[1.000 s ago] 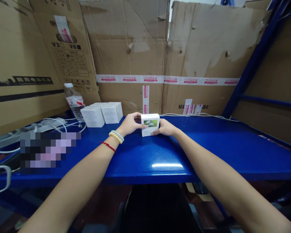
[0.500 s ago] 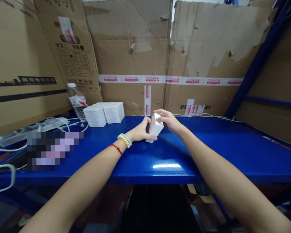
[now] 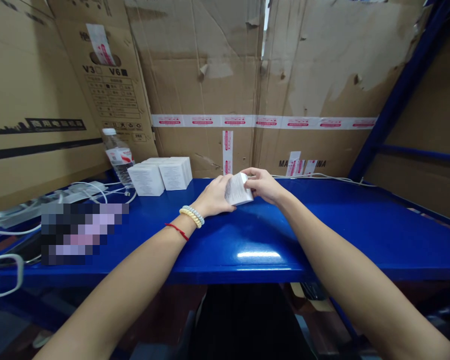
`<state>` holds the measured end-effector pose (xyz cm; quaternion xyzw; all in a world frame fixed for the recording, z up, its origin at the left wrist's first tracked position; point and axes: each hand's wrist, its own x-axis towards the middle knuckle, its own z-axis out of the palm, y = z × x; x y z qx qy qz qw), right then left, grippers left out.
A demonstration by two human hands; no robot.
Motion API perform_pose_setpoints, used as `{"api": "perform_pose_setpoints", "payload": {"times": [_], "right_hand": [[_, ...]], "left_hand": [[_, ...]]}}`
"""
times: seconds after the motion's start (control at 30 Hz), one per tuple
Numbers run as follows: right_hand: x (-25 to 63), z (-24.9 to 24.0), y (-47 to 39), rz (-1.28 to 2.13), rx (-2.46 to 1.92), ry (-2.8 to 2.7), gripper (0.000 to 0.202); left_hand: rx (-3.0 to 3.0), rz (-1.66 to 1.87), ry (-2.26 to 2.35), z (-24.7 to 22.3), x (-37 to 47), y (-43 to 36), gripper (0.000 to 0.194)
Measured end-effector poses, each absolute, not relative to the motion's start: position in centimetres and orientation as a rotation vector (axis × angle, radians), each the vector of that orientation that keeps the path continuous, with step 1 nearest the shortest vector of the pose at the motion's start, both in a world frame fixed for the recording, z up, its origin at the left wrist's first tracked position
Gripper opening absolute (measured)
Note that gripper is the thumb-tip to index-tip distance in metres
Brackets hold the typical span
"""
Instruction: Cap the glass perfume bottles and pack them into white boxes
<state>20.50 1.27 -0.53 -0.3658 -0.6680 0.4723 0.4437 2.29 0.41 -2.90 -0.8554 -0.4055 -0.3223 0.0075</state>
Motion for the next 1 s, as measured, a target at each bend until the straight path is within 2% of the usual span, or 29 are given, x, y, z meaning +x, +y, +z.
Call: {"api": "perform_pose_setpoints", "payload": {"times": [0.13,0.23,0.3,0.4,0.47,0.53,0.6,0.67,0.77,0.87,1.0], "right_hand": [[20.3,-1.0,1.8,1.062,-0.909,-1.678,0.04],[20.4,-1.3,2.4,1.02,-0.964,-1.578,0.043],[20.5,-1.5,2.7,1.024,-0.993,-1.552,0.052],[20.8,-1.9,2.8,0.709,-0.878,-1.76,0.061],[20.8,-2.1,2.8,0.411,-0.747,-1.953,0.056],[20.6,-2.3,2.7,0.293,-0.676,-2.033,0.05],[20.4,-2.3,2.6,0.358,-0.642,-1.985,0.042],[20.2,-2.2,2.4,0.486,-0.591,-1.92,0.028],[20.1,-1.9,2.0,0.651,-0.573,-1.883,0.005],[19.8,-1.5,1.4,0.765,-0.598,-1.825,0.011],[19.3,-1.1,0.9,0.773,-0.611,-1.796,0.023]], "left_hand": [[-2.686,-0.975,-1.299,-3.0,2.0,0.7,0.083],[-2.78,-1.091,-1.312,-3.2,1.4,1.1,0.09],[-2.828,-1.184,-1.357,-3.4,0.9,1.5,0.092],[-2.811,-1.294,-1.521,-4.0,0.5,1.9,0.095],[-2.765,-1.303,-1.653,-4.3,0.6,1.9,0.099],[-2.731,-1.276,-1.741,-4.4,0.8,1.9,0.108],[-2.699,-1.271,-1.731,-4.4,1.1,1.7,0.117],[-2.676,-1.283,-1.597,-4.2,1.2,1.5,0.116],[-2.711,-1.187,-1.38,-3.8,1.1,1.2,0.092],[-2.701,-1.111,-1.38,-3.4,0.8,1.0,0.083],[-2.641,-1.124,-1.477,-2.9,0.5,0.8,0.101]]}}
